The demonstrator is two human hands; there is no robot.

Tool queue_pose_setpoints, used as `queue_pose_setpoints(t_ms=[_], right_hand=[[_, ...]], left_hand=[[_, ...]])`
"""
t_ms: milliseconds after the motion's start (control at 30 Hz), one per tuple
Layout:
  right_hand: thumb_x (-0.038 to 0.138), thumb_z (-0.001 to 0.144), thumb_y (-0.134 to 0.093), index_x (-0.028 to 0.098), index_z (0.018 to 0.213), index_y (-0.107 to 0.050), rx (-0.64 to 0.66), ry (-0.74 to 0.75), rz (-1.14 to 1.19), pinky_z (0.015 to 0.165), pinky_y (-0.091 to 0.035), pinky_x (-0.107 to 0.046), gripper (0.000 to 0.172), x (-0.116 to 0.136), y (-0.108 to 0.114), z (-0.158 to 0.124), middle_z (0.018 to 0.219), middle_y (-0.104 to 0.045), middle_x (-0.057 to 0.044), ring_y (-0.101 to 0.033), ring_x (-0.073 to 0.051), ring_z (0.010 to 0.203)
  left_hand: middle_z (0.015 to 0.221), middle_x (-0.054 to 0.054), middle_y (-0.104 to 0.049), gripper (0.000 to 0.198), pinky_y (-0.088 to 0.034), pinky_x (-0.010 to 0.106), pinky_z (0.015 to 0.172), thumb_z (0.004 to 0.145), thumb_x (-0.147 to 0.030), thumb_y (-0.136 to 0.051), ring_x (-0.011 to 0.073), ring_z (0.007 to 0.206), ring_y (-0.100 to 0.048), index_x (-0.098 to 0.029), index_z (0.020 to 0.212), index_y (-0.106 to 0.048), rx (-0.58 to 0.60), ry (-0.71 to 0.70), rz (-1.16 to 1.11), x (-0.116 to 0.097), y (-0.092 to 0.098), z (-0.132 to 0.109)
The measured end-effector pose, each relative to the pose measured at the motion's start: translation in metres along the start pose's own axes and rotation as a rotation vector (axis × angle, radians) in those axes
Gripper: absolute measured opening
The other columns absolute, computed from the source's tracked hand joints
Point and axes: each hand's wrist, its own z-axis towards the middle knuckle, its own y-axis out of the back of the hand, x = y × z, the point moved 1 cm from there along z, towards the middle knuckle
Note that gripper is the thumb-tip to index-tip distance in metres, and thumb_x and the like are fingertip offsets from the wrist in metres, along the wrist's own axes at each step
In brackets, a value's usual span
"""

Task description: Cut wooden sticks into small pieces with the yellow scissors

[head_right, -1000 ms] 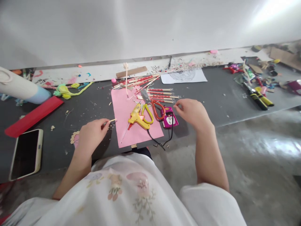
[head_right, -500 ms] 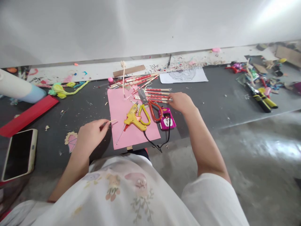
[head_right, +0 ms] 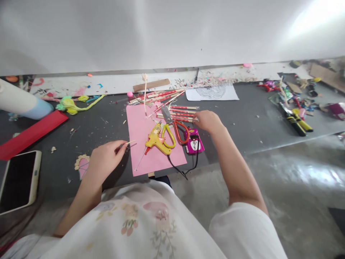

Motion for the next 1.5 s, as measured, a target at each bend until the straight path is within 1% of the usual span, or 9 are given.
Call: queue_pose_setpoints(t_ms=[167,367,500,667,833,1000,1233,1400,1500], right_hand=[[0.041,0.088,-0.048,0.022,0.1,-0.075,0.0,0.033,0.0,0.065,-0.043,-0.031,0.035,0.002,0.014,0.013,0.095,-0.076,-0.009,-0.068,-0.026,0.086],[0.033,0.091,-0.044,0.02,0.117,-0.068,-0.066,0.017,-0.058,0.073,-0.044,-0.035,0.038,0.01,0.035,0.07,0.106,-0.073,-0.014,-0.066,-0.03,0.096],[0.031,0.092,-0.041,0.019,0.124,-0.064,-0.065,0.019,-0.101,0.075,-0.044,-0.038,0.041,0.016,0.037,0.107,0.114,-0.071,-0.016,-0.065,-0.032,0.099],[0.03,0.093,-0.041,0.021,0.121,-0.065,-0.06,0.03,-0.144,0.077,-0.043,-0.037,0.038,0.019,0.035,0.128,0.113,-0.071,-0.015,-0.064,-0.03,0.099],[0.028,0.093,-0.045,0.02,0.112,-0.068,-0.039,0.074,-0.167,0.074,-0.039,-0.034,0.031,0.021,0.039,0.133,0.113,-0.071,-0.015,-0.062,-0.026,0.095],[0.025,0.095,-0.045,0.015,0.109,-0.068,-0.027,0.133,-0.16,0.068,-0.032,-0.032,0.029,0.019,0.052,0.122,0.114,-0.069,-0.018,-0.059,-0.023,0.092],[0.016,0.09,-0.049,0.011,0.104,-0.067,-0.074,0.193,-0.142,0.075,-0.031,-0.034,0.023,0.008,0.07,0.101,0.115,-0.066,-0.021,-0.054,-0.027,0.104],[0.014,0.087,-0.054,0.01,0.1,-0.068,-0.054,0.157,-0.06,0.073,-0.034,-0.031,0.019,0.0,0.076,0.096,0.101,-0.072,-0.017,-0.059,-0.022,0.089],[0.014,0.087,-0.054,0.011,0.104,-0.066,-0.082,0.115,0.012,0.071,-0.036,-0.027,0.021,-0.009,0.082,0.096,0.099,-0.073,-0.013,-0.06,-0.017,0.084]], left_hand=[[0.102,0.002,-0.075,0.033,-0.04,0.03,0.064,0.097,-0.039,-0.039,0.0231,0.09,-0.07,-0.026,0.106,-0.068,0.012,-0.004,-0.026,0.003,0.002,0.001],[0.103,0.002,-0.074,0.033,-0.042,0.03,0.067,0.097,-0.038,-0.039,0.0225,0.092,-0.069,-0.025,0.106,-0.068,0.037,-0.028,-0.067,-0.001,0.005,0.002],[0.109,0.001,-0.073,0.034,-0.044,0.029,0.072,0.098,-0.037,-0.038,0.0206,0.095,-0.069,-0.026,0.108,-0.068,0.056,-0.045,-0.119,0.0,0.004,0.001],[0.109,0.002,-0.073,0.034,-0.044,0.029,0.072,0.099,-0.037,-0.037,0.0202,0.097,-0.068,-0.027,0.109,-0.068,0.081,-0.035,-0.149,0.003,0.004,0.002],[0.111,0.003,-0.072,0.034,-0.044,0.029,0.073,0.099,-0.038,-0.037,0.0205,0.098,-0.068,-0.026,0.109,-0.067,0.108,-0.012,-0.164,0.007,0.006,0.004],[0.109,0.003,-0.072,0.034,-0.043,0.029,0.071,0.099,-0.037,-0.036,0.0206,0.096,-0.068,-0.026,0.11,-0.067,0.112,-0.009,-0.152,0.01,0.005,0.006],[0.102,0.004,-0.073,0.035,-0.042,0.028,0.07,0.099,-0.036,-0.034,0.0198,0.092,-0.067,-0.026,0.107,-0.067,0.129,-0.06,-0.123,0.007,0.004,0.005],[0.104,0.004,-0.072,0.033,-0.043,0.03,0.07,0.098,-0.031,-0.036,0.0215,0.091,-0.068,-0.026,0.108,-0.067,0.117,-0.054,-0.109,0.008,0.003,0.003],[0.102,0.003,-0.073,0.033,-0.042,0.03,0.07,0.098,-0.03,-0.035,0.0214,0.09,-0.068,-0.025,0.106,-0.067,0.11,-0.063,-0.114,0.01,0.002,0.002]])
